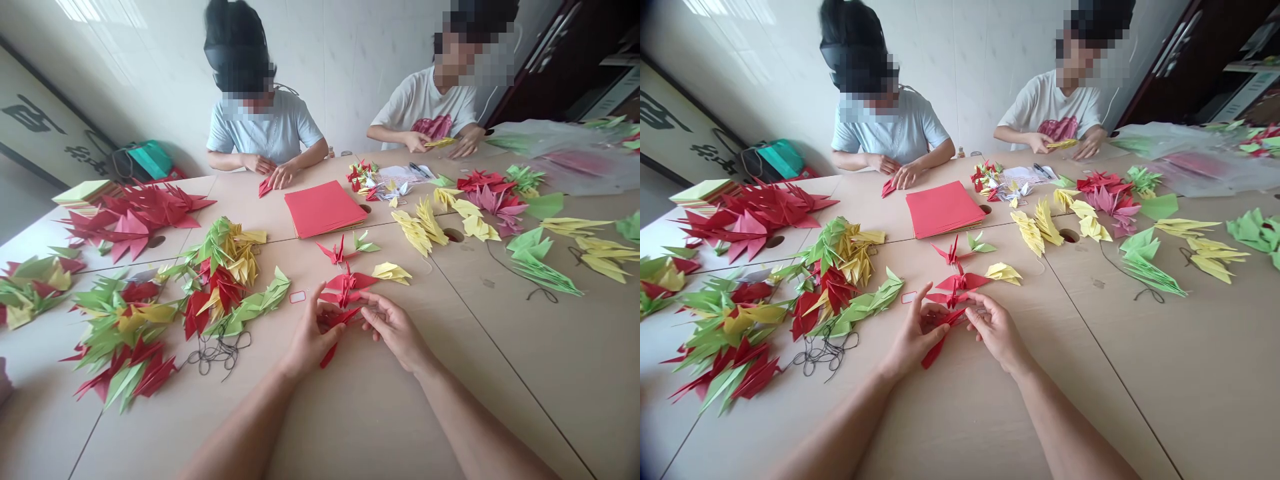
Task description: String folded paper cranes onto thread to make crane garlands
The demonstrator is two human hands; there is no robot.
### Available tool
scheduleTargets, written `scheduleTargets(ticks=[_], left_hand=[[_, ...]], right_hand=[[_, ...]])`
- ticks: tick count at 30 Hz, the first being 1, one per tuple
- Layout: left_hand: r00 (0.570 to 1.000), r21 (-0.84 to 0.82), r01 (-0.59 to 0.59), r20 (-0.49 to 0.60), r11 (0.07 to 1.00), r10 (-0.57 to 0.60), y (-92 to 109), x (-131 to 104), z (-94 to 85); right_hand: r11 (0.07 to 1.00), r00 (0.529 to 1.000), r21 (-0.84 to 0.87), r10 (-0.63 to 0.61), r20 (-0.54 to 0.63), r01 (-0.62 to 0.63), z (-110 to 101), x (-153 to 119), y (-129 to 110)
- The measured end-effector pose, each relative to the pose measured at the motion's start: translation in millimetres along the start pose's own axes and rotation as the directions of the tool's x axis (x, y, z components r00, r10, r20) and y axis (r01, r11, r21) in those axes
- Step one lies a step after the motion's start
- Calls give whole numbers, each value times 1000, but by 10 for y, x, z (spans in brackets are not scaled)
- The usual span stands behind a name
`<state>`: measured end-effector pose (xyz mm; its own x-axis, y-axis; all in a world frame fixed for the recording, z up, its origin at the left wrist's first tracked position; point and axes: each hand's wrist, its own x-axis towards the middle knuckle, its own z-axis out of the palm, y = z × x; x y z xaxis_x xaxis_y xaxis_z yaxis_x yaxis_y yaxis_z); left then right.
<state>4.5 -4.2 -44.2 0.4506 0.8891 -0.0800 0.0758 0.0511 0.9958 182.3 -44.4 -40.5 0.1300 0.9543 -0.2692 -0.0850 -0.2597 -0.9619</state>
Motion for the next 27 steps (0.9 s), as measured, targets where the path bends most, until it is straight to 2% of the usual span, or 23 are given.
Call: scheduleTargets(ticks=[4,7,10,15,20,27], left_hand=[[999,-57,24,-26,998,-26,6,7,1],[1000,-71,11,-1,997,-11,1,8,-4],[999,-14,-20,24,1000,20,1,5,-14],[999,109,-22,-21,994,24,21,5,-36],[1000,115,-18,7,993,17,31,9,-26],[999,101,-10,50,995,4,60,-4,-20]], right_hand=[[1000,1000,-17,5,15,-5,19,-6,28],[1000,1000,-21,-9,26,10,40,-13,27],[997,998,-31,-68,10,68,57,-10,23],[978,982,-109,-184,-36,180,71,-34,38],[927,954,-253,-297,-41,278,98,-108,38],[855,927,-376,-374,30,357,133,-148,6]])
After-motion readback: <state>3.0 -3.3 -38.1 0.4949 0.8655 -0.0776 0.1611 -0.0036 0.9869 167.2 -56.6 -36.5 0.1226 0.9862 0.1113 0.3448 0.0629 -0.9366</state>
